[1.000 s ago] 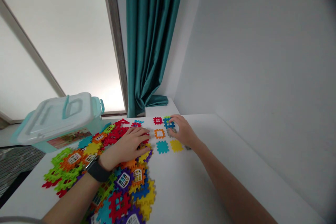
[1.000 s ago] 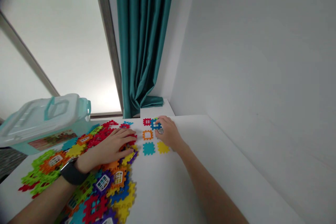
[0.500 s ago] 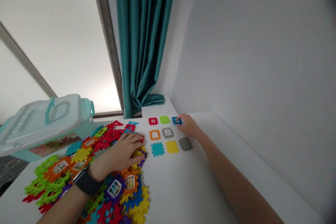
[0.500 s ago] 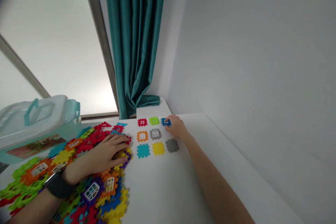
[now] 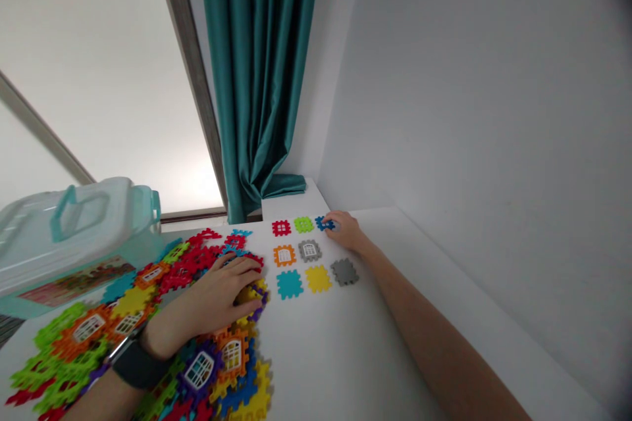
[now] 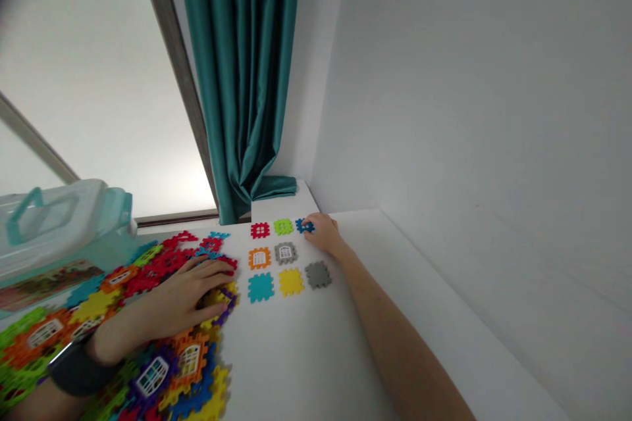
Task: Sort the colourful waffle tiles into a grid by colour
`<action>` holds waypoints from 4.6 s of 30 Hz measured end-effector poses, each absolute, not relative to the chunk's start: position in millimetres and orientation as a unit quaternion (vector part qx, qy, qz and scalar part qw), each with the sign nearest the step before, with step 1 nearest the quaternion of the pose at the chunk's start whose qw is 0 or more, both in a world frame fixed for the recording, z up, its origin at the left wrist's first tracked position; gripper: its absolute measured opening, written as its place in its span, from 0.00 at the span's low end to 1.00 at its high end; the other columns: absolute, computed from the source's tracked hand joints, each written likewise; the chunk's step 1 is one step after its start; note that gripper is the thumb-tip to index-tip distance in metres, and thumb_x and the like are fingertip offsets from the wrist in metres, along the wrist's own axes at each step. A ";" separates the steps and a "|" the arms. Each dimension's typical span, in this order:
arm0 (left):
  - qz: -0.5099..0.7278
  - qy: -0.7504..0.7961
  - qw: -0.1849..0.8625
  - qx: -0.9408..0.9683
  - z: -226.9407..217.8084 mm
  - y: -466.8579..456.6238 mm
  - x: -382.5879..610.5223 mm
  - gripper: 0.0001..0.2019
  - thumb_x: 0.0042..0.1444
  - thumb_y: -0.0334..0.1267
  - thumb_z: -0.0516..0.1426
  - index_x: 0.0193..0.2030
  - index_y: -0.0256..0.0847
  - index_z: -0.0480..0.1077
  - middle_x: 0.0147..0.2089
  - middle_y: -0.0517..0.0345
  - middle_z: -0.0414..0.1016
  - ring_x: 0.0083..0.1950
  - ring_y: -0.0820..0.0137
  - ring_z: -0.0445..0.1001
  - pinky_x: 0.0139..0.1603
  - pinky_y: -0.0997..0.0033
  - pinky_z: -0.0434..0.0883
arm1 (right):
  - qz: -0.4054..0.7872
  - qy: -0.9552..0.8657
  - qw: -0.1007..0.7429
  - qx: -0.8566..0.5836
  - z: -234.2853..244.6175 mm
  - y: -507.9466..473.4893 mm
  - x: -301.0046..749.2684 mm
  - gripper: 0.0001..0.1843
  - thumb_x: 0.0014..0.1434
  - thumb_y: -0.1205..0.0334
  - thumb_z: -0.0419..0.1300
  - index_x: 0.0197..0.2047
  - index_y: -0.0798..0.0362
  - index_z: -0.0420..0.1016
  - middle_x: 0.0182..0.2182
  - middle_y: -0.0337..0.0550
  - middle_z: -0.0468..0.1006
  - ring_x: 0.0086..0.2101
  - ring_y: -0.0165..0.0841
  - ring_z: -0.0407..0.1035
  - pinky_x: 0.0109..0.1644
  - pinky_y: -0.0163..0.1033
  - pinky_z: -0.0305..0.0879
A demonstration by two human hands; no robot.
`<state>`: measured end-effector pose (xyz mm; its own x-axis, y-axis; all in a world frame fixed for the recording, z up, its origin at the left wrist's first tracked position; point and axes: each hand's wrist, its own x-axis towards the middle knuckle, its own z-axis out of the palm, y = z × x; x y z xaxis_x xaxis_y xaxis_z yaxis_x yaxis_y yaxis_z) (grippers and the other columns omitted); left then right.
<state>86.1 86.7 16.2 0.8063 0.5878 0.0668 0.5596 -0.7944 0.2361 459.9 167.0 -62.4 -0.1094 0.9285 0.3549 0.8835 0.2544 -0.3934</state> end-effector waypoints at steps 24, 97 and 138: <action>0.067 0.305 0.104 0.944 15.2 86.8 84.9 0.16 0.63 0.46 0.60 0.56 0.49 0.75 0.58 0.54 0.76 0.61 0.57 0.73 0.69 0.51 0.60 | 0.040 -0.734 0.279 -0.618 -63.2 164.7 457.8 0.13 0.55 0.64 0.63 0.44 0.45 0.82 0.50 0.43 0.80 0.53 0.42 0.71 0.61 0.53 0.63; 0.226 0.574 0.002 0.787 -5.9 15.1 -21.3 0.11 0.61 0.37 0.60 0.50 0.46 0.73 0.56 0.52 0.78 0.62 0.53 0.70 0.65 0.45 0.61 | 0.136 -0.804 0.395 -0.422 -30.2 2.6 224.5 0.12 0.68 0.64 0.53 0.51 0.47 0.73 0.51 0.47 0.77 0.53 0.42 0.69 0.60 0.53 0.65; 0.410 0.341 0.059 0.844 -4.0 -1.4 -7.8 0.20 0.64 0.44 0.62 0.61 0.47 0.68 0.56 0.49 0.77 0.58 0.57 0.74 0.60 0.50 0.71 | 0.144 -0.793 0.430 -0.407 -25.7 -4.4 221.6 0.30 0.59 0.60 0.65 0.63 0.45 0.64 0.61 0.51 0.65 0.63 0.47 0.61 0.69 0.58 0.59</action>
